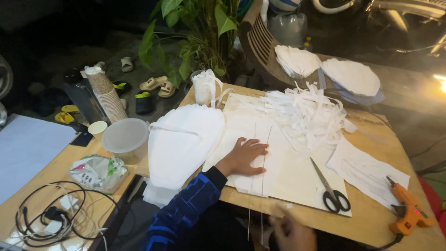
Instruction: Assembling fabric strips onto a base board using a hot glue gun and scissors
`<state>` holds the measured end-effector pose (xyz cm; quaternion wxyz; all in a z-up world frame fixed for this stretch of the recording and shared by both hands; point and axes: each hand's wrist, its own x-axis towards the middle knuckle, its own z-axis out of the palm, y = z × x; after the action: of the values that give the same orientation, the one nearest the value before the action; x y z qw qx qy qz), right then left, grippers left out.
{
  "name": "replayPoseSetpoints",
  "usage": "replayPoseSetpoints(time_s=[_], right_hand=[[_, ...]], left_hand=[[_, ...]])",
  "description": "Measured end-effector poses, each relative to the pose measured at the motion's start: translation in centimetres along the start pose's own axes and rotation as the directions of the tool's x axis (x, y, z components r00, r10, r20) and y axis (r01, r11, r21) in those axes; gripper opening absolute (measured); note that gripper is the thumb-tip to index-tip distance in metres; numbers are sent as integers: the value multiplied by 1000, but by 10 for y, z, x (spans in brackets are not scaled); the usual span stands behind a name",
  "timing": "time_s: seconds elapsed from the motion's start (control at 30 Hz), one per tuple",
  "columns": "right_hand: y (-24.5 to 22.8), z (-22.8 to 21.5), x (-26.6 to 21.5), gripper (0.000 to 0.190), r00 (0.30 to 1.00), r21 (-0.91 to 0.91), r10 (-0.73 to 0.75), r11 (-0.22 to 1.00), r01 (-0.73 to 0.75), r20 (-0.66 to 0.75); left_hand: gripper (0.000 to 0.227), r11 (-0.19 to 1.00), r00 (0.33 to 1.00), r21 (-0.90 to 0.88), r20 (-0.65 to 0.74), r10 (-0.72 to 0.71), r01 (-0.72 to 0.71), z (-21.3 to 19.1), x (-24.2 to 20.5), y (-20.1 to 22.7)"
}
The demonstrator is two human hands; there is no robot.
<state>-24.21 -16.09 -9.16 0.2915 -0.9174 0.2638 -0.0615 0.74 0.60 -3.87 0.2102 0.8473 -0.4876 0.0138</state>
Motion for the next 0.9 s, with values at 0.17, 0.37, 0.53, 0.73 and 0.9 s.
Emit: replayPoseSetpoints(time_s=[0.17, 0.37, 0.53, 0.73, 0.9], right_hand=[[-90, -89, 74, 37, 972, -33, -233, 972, 233, -8], [-118, -40, 250, 24, 922, 29, -387, 922, 387, -1], [-136, -9, 311, 26, 967, -57, -250, 966, 252, 42], [-139, 27, 366, 31, 981, -80, -151, 984, 161, 122], [-137, 25, 374, 9, 945, 337, 3, 934, -119, 327]], left_hand=[[75, 1000, 999, 8, 38, -30, 30, -7, -3, 4], [73, 997, 993, 32, 88, -74, 72, -17, -6, 15], [74, 994, 994, 80, 79, -77, 71, -19, -6, 15], [81, 997, 993, 8, 86, -78, 78, -16, -3, 11], [79, 997, 993, 26, 84, -81, 79, -18, -6, 13]])
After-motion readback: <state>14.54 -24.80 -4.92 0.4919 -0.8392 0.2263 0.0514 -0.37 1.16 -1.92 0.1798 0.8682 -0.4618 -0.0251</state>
